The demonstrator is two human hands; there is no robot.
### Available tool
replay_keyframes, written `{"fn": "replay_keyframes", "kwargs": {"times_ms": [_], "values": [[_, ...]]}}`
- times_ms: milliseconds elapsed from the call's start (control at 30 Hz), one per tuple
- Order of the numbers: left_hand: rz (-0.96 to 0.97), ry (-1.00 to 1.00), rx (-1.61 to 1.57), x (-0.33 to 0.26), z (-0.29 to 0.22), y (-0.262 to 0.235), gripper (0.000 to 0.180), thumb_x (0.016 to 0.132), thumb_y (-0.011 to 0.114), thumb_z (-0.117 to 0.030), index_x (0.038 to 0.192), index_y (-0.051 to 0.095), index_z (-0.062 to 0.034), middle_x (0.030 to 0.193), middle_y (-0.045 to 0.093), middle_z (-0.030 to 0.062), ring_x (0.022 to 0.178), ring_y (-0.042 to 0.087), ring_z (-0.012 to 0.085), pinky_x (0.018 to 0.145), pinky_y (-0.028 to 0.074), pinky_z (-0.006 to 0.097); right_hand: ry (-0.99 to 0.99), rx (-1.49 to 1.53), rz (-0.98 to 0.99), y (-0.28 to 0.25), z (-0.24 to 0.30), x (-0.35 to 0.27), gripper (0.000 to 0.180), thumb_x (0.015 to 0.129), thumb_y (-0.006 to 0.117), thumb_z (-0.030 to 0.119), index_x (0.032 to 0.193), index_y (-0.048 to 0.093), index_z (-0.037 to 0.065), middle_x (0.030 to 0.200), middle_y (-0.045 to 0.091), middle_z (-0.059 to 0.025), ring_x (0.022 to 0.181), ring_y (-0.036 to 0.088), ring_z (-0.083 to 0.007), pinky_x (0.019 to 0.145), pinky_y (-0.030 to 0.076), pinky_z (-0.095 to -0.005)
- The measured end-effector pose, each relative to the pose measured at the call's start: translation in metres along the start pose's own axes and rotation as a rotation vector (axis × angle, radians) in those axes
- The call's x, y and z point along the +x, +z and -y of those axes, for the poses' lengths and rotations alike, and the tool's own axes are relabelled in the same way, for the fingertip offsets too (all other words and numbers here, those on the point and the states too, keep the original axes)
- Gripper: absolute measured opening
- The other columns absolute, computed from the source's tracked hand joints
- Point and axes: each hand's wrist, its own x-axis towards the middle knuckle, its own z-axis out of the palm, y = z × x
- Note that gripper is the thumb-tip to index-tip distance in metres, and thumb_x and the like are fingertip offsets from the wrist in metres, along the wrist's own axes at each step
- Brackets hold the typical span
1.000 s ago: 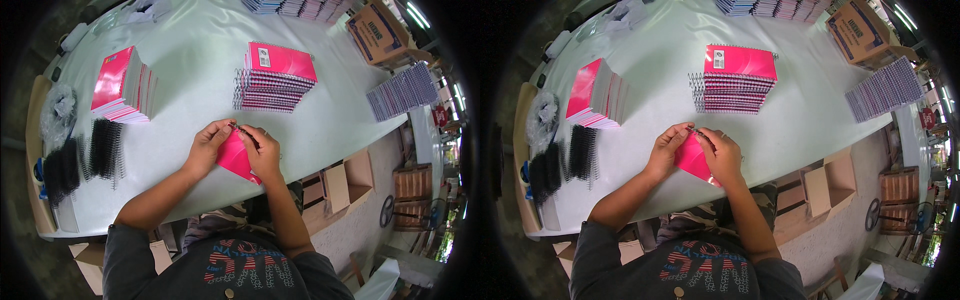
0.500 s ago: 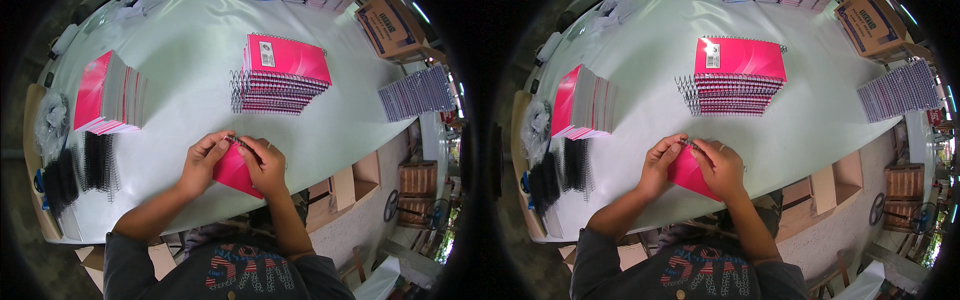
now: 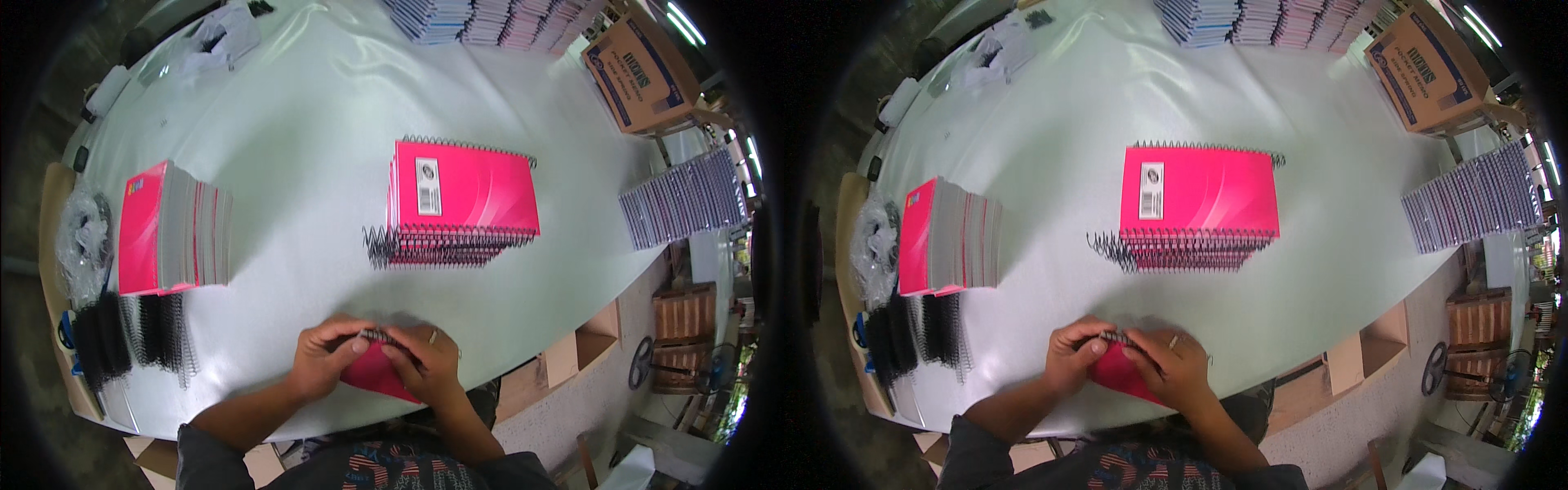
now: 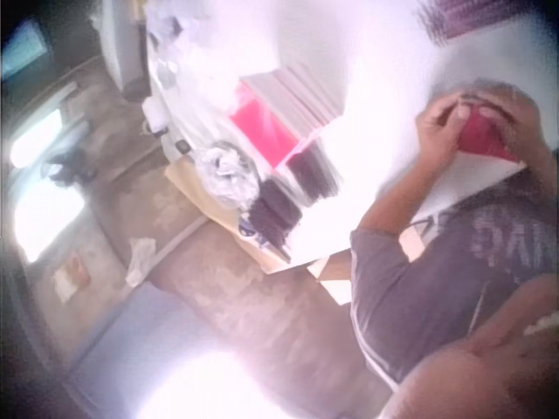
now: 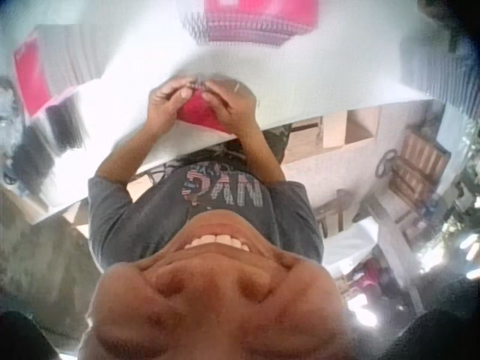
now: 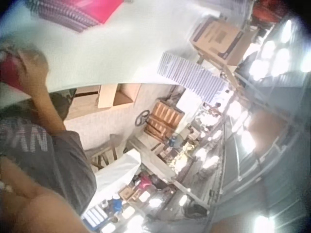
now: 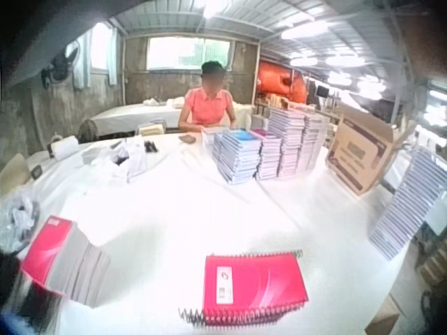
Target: The person inserts a spiral binding through the holes of pink notebook covers and pages by hand, then places the finished notebook onto a stack.
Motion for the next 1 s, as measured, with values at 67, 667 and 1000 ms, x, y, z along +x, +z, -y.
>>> {"fn": "replay_keyframes", "kwargs": {"times_ms": [67, 667, 1000], "values": [[0.028, 0.004, 0.003, 0.0, -0.001, -0.001, 0.02, 0.088, 0.06, -0.004, 0.108, 0.064, -0.0021, 0.099, 0.062, 0.0053, 0.093, 0.057, 0.0115, 0.085, 0.044, 0.026, -0.001, -0.02, 0.021, -0.002, 0.001, 0.001, 0.023, 0.075, 0.072, 0.013, 0.096, 0.065, 0.005, 0.077, 0.066, -0.0078, 0.066, 0.063, -0.0239, 0.06, 0.049, -0.0347], [0.045, -0.015, 0.039, 0.0, -0.001, -0.002, 0.018, 0.09, 0.056, -0.006, 0.107, 0.063, -0.0015, 0.101, 0.061, 0.0058, 0.093, 0.055, 0.0116, 0.085, 0.044, 0.027, -0.013, 0.012, -0.024, -0.001, -0.002, -0.001, 0.026, 0.075, 0.073, 0.015, 0.099, 0.067, 0.006, 0.072, 0.063, -0.0049, 0.061, 0.061, -0.0204, 0.057, 0.048, -0.0323], [-0.073, -0.012, -0.019, 0.003, -0.001, -0.001, 0.018, 0.089, 0.06, -0.015, 0.101, 0.06, -0.001, 0.095, 0.061, 0.004, 0.087, 0.055, 0.0095, 0.08, 0.044, 0.025, -0.059, -0.039, -0.056, 0.004, -0.002, 0.004, 0.019, 0.081, 0.067, 0.015, 0.098, 0.068, 0.008, 0.078, 0.065, -0.0081, 0.064, 0.061, -0.024, 0.06, 0.048, -0.0323]]}}
